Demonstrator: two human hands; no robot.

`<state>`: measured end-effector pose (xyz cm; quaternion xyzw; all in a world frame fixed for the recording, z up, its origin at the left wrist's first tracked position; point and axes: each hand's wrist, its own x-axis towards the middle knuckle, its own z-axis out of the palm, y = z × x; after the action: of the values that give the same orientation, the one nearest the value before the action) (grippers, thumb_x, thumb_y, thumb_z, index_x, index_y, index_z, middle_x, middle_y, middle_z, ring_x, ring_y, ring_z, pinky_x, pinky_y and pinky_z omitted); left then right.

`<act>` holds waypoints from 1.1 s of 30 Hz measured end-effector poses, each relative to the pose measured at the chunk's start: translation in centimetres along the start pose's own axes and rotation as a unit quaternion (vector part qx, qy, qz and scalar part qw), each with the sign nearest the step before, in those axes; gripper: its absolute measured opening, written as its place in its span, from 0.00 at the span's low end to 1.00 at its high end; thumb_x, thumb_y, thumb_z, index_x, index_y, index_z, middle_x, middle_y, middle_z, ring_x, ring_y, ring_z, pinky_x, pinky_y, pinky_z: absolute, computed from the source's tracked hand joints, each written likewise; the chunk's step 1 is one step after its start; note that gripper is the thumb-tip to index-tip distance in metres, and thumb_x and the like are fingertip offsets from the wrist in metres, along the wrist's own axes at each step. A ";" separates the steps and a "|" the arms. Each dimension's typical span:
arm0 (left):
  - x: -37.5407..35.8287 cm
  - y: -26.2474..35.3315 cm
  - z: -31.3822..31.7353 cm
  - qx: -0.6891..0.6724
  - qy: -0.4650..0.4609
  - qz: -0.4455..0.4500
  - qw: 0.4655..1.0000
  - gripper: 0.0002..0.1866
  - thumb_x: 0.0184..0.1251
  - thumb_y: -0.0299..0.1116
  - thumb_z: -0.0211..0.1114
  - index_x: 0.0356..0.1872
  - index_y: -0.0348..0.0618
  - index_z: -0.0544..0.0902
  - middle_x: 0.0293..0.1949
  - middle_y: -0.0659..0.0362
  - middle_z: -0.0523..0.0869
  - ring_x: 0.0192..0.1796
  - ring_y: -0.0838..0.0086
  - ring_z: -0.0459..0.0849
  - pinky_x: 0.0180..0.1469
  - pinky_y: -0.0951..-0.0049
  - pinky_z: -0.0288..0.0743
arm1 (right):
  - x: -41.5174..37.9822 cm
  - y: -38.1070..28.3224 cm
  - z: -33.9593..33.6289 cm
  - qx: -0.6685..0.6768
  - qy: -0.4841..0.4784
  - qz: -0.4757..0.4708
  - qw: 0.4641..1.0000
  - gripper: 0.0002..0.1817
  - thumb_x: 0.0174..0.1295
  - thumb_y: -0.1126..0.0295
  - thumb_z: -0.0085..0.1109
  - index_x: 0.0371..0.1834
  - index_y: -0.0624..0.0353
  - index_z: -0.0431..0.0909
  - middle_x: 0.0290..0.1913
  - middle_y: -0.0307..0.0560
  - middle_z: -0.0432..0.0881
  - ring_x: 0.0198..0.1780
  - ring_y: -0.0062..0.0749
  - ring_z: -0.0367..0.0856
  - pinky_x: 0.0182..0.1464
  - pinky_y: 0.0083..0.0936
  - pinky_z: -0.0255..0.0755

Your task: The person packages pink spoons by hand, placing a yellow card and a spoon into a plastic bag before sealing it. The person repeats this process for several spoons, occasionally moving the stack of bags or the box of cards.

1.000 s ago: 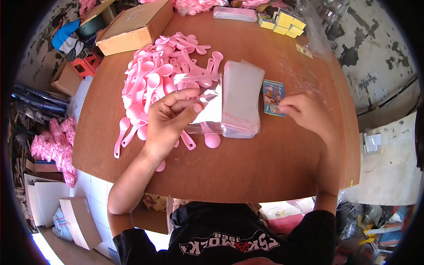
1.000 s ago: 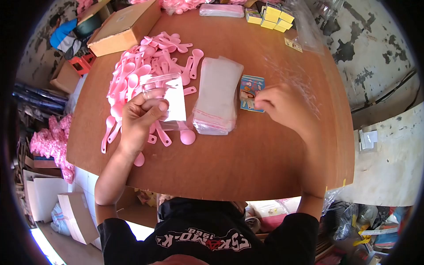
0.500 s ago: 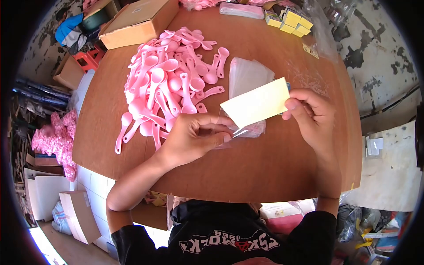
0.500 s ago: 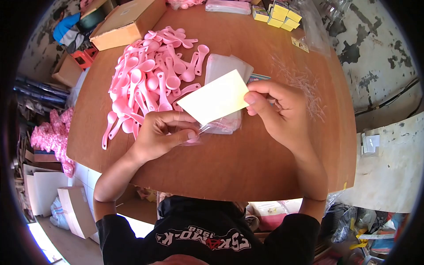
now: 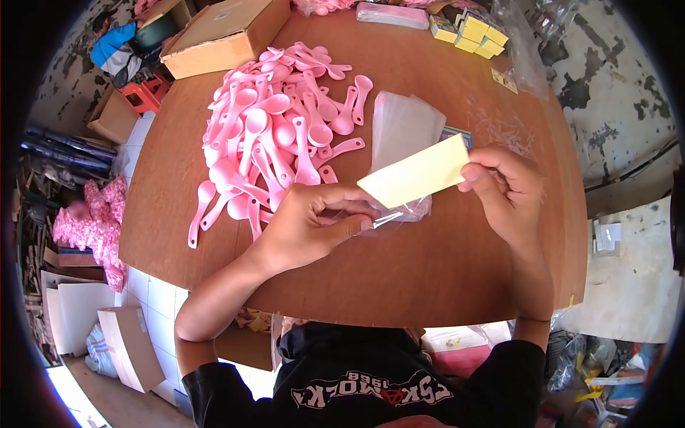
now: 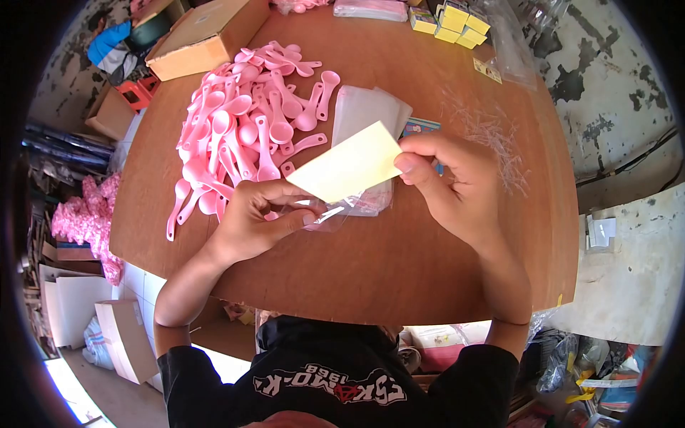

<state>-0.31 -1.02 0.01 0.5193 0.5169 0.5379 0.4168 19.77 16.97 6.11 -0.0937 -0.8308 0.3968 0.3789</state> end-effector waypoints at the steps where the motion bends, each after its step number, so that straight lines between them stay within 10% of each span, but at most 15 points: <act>1: 0.0 0.1 0.1 0.000 0.000 0.000 1.000 0.16 0.66 0.18 0.63 0.54 0.31 0.81 0.43 0.54 0.88 0.49 0.73 0.86 0.52 0.75 0.82 | 0.1 -0.1 -0.2 -0.040 -0.040 -0.007 0.998 0.04 0.62 0.76 0.64 0.36 0.67 0.82 0.27 0.44 0.84 0.26 0.20 0.81 0.30 0.17 0.72; 11: -0.1 -0.1 0.3 -0.019 0.026 0.018 0.999 0.18 0.66 0.17 0.62 0.57 0.30 0.77 0.44 0.52 0.88 0.46 0.74 0.87 0.49 0.76 0.82 | -0.2 -0.7 -0.1 -0.014 0.027 0.008 1.000 0.04 0.63 0.75 0.62 0.36 0.66 0.83 0.26 0.42 0.83 0.26 0.18 0.80 0.29 0.17 0.71; 23: -0.2 0.5 0.9 -0.048 0.013 -0.031 0.998 0.17 0.68 0.19 0.62 0.56 0.28 0.76 0.44 0.52 0.88 0.47 0.77 0.85 0.47 0.77 0.81 | -0.8 -1.2 1.4 0.009 -0.130 0.128 0.983 0.05 0.65 0.74 0.61 0.37 0.65 0.82 0.27 0.40 0.83 0.26 0.15 0.78 0.29 0.15 0.71; 33: -0.2 0.0 0.8 -0.029 0.001 -0.013 0.999 0.19 0.68 0.21 0.64 0.58 0.28 0.76 0.47 0.49 0.87 0.49 0.76 0.84 0.48 0.77 0.80 | -1.2 -1.2 2.9 -0.071 -0.111 0.006 0.991 0.06 0.62 0.77 0.63 0.41 0.62 0.82 0.33 0.45 0.83 0.32 0.25 0.83 0.32 0.20 0.75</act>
<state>0.50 -1.12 -0.08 0.4997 0.5080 0.5479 0.4382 18.76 13.89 5.16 -0.0806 -0.8932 0.3470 0.2744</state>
